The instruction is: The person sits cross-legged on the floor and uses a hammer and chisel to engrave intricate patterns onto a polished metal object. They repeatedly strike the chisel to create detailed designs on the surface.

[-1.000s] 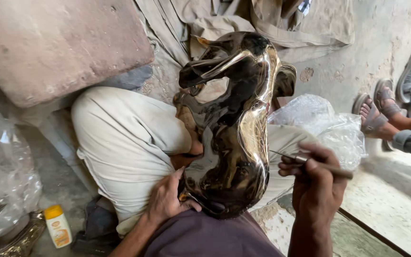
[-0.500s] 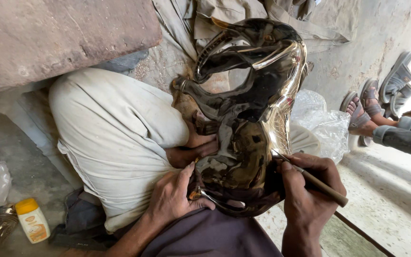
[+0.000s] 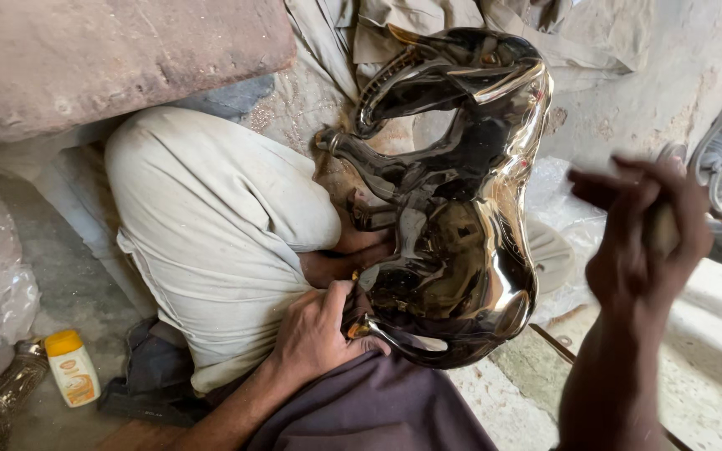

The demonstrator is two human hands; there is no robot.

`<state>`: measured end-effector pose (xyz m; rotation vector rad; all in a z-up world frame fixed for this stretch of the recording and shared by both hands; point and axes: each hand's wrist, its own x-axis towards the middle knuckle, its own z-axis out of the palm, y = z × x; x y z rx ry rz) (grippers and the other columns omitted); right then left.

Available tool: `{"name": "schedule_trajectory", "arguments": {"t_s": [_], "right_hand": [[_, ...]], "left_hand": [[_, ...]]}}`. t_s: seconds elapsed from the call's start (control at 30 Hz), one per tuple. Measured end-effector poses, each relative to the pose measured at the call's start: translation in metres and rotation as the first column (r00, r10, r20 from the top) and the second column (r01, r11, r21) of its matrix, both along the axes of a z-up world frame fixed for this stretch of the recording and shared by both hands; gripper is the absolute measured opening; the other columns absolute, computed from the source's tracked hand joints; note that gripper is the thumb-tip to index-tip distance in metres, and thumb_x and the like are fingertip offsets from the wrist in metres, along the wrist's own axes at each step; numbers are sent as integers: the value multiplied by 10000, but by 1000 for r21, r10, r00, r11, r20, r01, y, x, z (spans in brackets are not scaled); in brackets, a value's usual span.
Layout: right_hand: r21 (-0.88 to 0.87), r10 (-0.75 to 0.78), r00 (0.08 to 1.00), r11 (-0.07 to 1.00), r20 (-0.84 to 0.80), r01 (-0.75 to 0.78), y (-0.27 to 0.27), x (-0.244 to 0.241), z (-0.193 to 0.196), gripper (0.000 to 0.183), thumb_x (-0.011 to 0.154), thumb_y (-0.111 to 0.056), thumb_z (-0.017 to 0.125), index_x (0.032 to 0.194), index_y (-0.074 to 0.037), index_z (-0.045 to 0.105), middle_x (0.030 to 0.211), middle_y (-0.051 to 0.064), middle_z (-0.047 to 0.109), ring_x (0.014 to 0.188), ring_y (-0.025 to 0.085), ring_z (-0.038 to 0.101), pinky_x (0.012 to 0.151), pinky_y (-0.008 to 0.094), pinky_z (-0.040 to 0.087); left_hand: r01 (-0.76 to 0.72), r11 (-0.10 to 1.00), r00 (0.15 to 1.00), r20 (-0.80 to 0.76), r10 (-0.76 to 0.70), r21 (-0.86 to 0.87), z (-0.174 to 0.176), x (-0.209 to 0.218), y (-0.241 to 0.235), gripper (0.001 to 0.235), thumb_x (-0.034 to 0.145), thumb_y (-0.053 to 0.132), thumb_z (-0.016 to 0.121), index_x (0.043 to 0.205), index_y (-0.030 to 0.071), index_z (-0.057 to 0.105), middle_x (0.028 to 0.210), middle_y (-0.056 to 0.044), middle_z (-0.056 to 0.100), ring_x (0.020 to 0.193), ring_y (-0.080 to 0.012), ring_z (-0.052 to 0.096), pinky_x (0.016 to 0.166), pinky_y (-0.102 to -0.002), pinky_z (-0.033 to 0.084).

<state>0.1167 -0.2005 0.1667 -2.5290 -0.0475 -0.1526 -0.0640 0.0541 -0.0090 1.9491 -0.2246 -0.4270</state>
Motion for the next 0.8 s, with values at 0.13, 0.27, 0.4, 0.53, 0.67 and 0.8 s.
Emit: {"name": "schedule_trajectory", "arguments": {"t_s": [0.13,0.27,0.4,0.53,0.67,0.8], "right_hand": [[-302,531,837,826,133,-476,20,72,-22,275,1190,-234,512,1253,32,481,1326,324,627,1195,393,670,989,418,598],[-398,758,648,574,-74,-716,51,105,-46,483,921,-356,707,1152,12,496,1024,220,708,863,320,705,720,383,589],[-681,352,776,375,-523,-629,54,129,-60,100,1121,-18,502,1166,-88,557,731,118,674,532,166,520,440,316,456],[-482,481,783,617,-394,-622,16,110,-33,74,1096,-120,627,1163,-93,647,773,117,650,477,160,451,407,328,380],[-591,434,886,676,-164,-440,-33,34,17,65,1065,-8,633,1067,46,597,840,176,643,558,193,529,428,307,418],[-612,364,920,764,143,-207,-52,-53,25,110,1083,-12,669,1147,27,589,868,169,630,620,226,544,554,358,421]], "left_hand": [[-26,1000,998,-50,26,7,4,2,1,829,734,683,816,1119,9,527,672,-135,647,620,-331,688,558,-466,550],[-86,996,994,-67,85,-11,16,11,-1,720,741,481,856,1181,15,529,700,-170,684,637,-370,698,579,-496,548],[-85,996,990,-108,87,21,20,17,-10,560,780,359,818,1164,50,550,703,-154,691,641,-357,700,603,-495,545],[-65,997,994,91,61,50,20,21,-6,537,722,289,795,1149,52,572,702,-106,694,605,-303,682,587,-457,530],[32,964,928,350,-127,265,30,33,27,198,949,170,681,1116,71,644,635,-37,644,529,-204,618,618,-416,503],[-18,899,719,631,-293,438,65,58,83,179,961,91,643,1129,50,686,741,-26,637,663,-181,609,746,-375,499]]}}
